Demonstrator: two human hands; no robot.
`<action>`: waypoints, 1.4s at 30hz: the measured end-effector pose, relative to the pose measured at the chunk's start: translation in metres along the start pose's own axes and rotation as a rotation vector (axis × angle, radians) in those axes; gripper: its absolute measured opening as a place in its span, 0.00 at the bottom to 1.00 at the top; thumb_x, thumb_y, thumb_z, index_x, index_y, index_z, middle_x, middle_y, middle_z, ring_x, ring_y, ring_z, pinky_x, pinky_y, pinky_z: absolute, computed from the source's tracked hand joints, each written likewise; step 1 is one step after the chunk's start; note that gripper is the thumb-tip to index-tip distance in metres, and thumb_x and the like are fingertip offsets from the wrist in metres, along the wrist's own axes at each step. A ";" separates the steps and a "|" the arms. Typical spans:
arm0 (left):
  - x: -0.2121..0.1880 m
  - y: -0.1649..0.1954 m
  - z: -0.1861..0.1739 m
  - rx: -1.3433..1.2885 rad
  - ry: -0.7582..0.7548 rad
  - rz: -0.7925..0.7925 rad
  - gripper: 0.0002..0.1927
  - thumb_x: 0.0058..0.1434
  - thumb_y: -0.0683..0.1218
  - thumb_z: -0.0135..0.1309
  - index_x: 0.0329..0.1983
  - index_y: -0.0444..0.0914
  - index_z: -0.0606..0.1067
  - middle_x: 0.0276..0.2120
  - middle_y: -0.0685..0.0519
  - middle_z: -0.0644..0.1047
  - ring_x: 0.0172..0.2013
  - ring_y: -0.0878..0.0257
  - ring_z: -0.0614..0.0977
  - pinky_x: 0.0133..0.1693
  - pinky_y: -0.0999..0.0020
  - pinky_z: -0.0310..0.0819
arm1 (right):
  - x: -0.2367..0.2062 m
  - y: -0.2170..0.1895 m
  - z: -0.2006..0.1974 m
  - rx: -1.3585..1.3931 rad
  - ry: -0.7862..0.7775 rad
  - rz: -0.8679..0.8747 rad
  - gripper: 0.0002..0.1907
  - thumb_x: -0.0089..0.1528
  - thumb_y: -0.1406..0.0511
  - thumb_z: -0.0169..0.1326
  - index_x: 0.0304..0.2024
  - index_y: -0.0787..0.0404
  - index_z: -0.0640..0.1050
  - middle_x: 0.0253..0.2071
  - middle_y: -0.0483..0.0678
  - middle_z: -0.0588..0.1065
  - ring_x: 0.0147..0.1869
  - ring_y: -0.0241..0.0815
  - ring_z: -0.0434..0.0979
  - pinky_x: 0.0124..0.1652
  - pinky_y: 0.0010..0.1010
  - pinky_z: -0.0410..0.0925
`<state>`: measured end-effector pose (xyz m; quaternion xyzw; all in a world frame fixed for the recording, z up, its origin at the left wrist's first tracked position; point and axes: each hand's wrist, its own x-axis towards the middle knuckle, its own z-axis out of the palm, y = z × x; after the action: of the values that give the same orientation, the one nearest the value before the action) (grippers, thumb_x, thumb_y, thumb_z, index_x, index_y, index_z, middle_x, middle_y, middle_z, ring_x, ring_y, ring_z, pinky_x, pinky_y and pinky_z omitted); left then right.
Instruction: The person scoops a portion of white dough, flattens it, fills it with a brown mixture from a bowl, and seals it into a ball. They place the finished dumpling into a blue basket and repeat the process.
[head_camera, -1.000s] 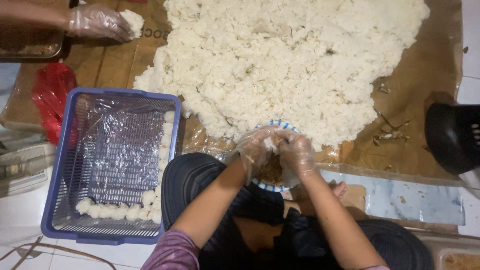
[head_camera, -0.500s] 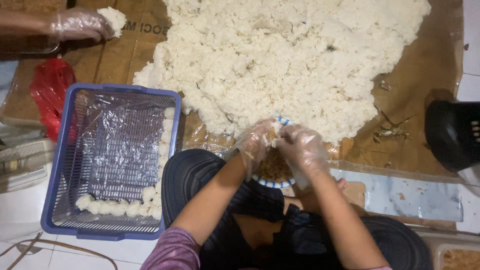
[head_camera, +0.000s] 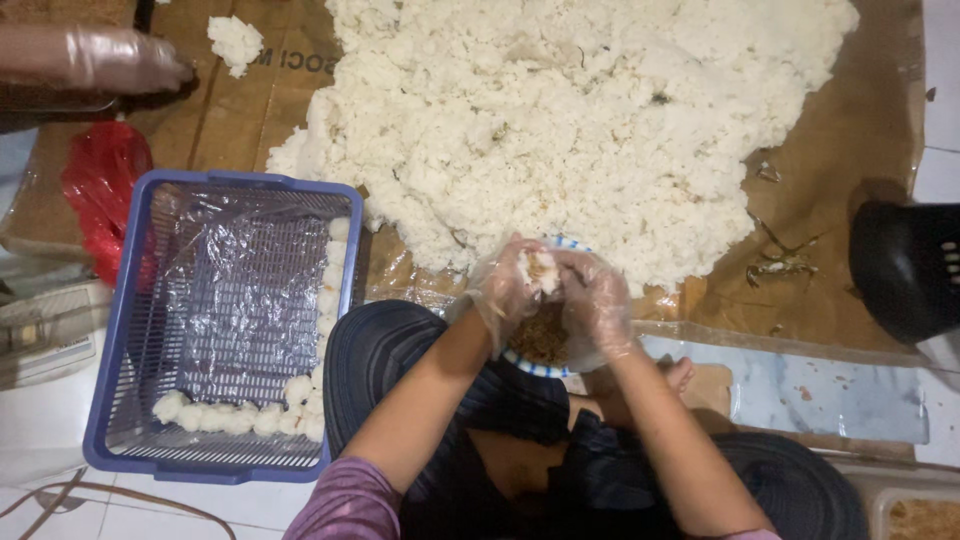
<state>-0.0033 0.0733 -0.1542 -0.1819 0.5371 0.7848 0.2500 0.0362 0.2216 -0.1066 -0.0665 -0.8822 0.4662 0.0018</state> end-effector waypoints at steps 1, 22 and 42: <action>0.001 0.003 0.001 -0.322 0.046 -0.305 0.26 0.70 0.62 0.37 0.54 0.40 0.74 0.42 0.49 0.79 0.36 0.58 0.80 0.37 0.61 0.79 | -0.002 0.000 0.008 -0.080 0.076 -0.204 0.12 0.63 0.70 0.55 0.46 0.51 0.83 0.37 0.46 0.82 0.33 0.36 0.80 0.29 0.26 0.76; -0.059 0.057 0.027 0.332 -0.150 -0.278 0.47 0.65 0.70 0.14 0.62 0.37 0.74 0.53 0.45 0.79 0.52 0.55 0.81 0.59 0.57 0.75 | -0.001 -0.003 0.008 -0.762 -0.178 -0.497 0.12 0.61 0.68 0.50 0.46 0.53 0.77 0.31 0.49 0.78 0.38 0.47 0.79 0.38 0.39 0.75; 0.024 -0.014 0.007 -0.201 -0.015 -0.200 0.20 0.69 0.54 0.47 0.60 0.45 0.75 0.47 0.48 0.80 0.44 0.58 0.80 0.44 0.64 0.78 | -0.014 -0.062 -0.006 -0.265 0.144 -0.672 0.11 0.64 0.73 0.50 0.46 0.60 0.80 0.43 0.55 0.80 0.46 0.53 0.83 0.45 0.40 0.76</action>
<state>-0.0145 0.0888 -0.1749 -0.2527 0.4332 0.8071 0.3117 0.0437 0.1907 -0.0515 0.1947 -0.9052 0.3153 0.2082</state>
